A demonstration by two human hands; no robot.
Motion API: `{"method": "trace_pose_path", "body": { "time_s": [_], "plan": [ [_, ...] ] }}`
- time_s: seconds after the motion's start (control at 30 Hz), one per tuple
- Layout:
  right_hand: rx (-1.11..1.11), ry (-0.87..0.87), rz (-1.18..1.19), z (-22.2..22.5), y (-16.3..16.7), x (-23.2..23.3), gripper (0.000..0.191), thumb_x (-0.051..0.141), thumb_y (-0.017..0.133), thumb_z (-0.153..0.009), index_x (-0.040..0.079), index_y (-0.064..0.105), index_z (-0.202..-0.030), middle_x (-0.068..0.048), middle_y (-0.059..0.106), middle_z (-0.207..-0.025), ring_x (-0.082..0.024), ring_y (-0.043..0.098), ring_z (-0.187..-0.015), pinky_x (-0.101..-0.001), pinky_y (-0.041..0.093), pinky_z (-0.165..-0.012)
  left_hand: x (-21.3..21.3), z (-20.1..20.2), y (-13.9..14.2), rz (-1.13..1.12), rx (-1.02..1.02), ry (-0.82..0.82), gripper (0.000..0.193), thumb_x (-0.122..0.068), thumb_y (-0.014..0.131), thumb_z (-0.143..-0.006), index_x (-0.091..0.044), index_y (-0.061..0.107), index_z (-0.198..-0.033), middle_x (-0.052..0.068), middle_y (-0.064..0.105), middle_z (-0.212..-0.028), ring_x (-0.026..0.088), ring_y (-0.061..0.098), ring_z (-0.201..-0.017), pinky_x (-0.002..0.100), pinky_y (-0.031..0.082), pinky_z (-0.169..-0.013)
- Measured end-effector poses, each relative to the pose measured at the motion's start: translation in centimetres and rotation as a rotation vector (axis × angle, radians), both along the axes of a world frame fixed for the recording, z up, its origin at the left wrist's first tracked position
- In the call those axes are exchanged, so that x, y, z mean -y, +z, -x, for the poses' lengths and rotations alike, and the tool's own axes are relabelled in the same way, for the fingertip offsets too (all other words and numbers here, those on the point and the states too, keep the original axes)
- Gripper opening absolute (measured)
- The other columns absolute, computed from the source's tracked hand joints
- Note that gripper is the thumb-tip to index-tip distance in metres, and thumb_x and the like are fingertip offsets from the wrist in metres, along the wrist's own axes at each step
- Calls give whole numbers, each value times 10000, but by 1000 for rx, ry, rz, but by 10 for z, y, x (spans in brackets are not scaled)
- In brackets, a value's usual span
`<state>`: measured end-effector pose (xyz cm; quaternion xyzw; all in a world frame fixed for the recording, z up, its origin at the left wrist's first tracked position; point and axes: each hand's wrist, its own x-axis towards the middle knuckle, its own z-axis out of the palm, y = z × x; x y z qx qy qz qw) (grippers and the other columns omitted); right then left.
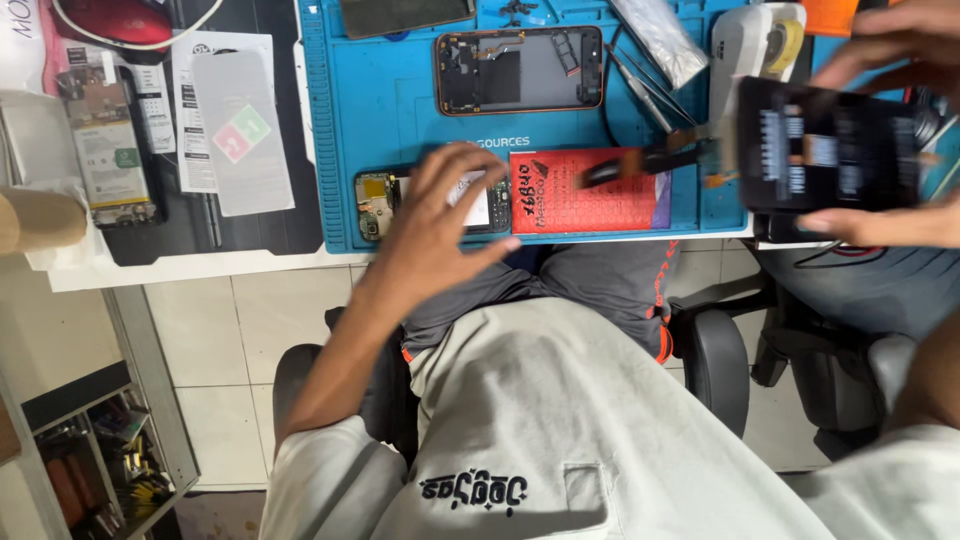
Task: The person works at a repair bench on a disassembled smartphone, pressing and aligning components inside the open device. They then pick up another phone, type on its keyboard and navigate its screen while it is connected to a cable, before returning to press the disassembled phone's parts together and handle its battery.
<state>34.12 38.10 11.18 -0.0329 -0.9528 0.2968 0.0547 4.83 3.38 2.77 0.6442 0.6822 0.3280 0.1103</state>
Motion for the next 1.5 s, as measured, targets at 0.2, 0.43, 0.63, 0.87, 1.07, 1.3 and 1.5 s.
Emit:
{"method": "trace_pose_path", "body": {
  "time_s": [0.2, 0.43, 0.63, 0.87, 1.07, 1.3, 1.5],
  "plan": [
    [150, -109, -148, -40, -32, -17, 1290, 255, 911, -409, -21, 342, -1533, -233, 576, -1205, -322, 632, -1082, -433, 517, -1006, 4, -57, 0, -70, 135, -125, 556, -336, 813, -909, -30, 618, -1330, 112, 553, -1382, 308, 505, -1356, 488, 444, -1149],
    [561, -137, -586, 60, 15, 77, 1193, 414, 926, -507, 83, 418, -1535, -146, 611, -1257, -314, 632, -1147, -443, 521, -998, 19, -42, -16, -116, 154, 25, 576, -370, 843, -870, -55, 642, -1308, 83, 578, -1336, 289, 526, -1309, 472, 464, -1114],
    [437, 117, -602, 168, 36, 127, 1127, 579, 861, -561, 7, 459, -1445, -173, 606, -1319, -372, 580, -1263, -481, 475, -1027, 51, -25, -19, -137, 155, 169, 684, -415, 895, -799, -50, 641, -1318, 100, 601, -1308, 296, 551, -1276, 481, 457, -1123],
    [571, 89, -510, 172, 5, 146, 1058, 509, 890, -622, 0, 443, -1433, -160, 584, -1338, -359, 526, -1312, -467, 464, -1074, 66, -5, -31, -91, 97, 253, 660, -396, 889, -834, -56, 630, -1337, 98, 575, -1329, 302, 540, -1292, 471, 472, -1124],
    [460, 20, -268, 154, -17, 138, 1036, 386, 911, -553, -10, 441, -1388, -218, 569, -1290, -413, 516, -1249, -484, 458, -1008, 69, 18, -27, -45, 23, 207, 685, -386, 896, -813, -68, 626, -1356, 77, 580, -1341, 280, 532, -1322, 471, 459, -1135],
    [330, -28, -155, 139, -32, 137, 968, 350, 898, -622, 4, 445, -1405, -213, 582, -1262, -419, 545, -1205, -498, 460, -1004, 67, 46, -15, 47, -36, 168, 862, -421, 907, -734, -64, 550, -1434, 103, 563, -1411, 304, 496, -1382, 491, 401, -1169],
    [272, -72, -150, 123, -39, 139, 968, 345, 893, -656, 24, 437, -1447, -211, 572, -1248, -423, 568, -1162, -513, 466, -985, 69, 67, -4, 200, 25, 210, 1153, -395, 926, -640, -38, 332, -1562, 196, 439, -1559, 370, 389, -1450, 519, 322, -1201]
  ]
}}
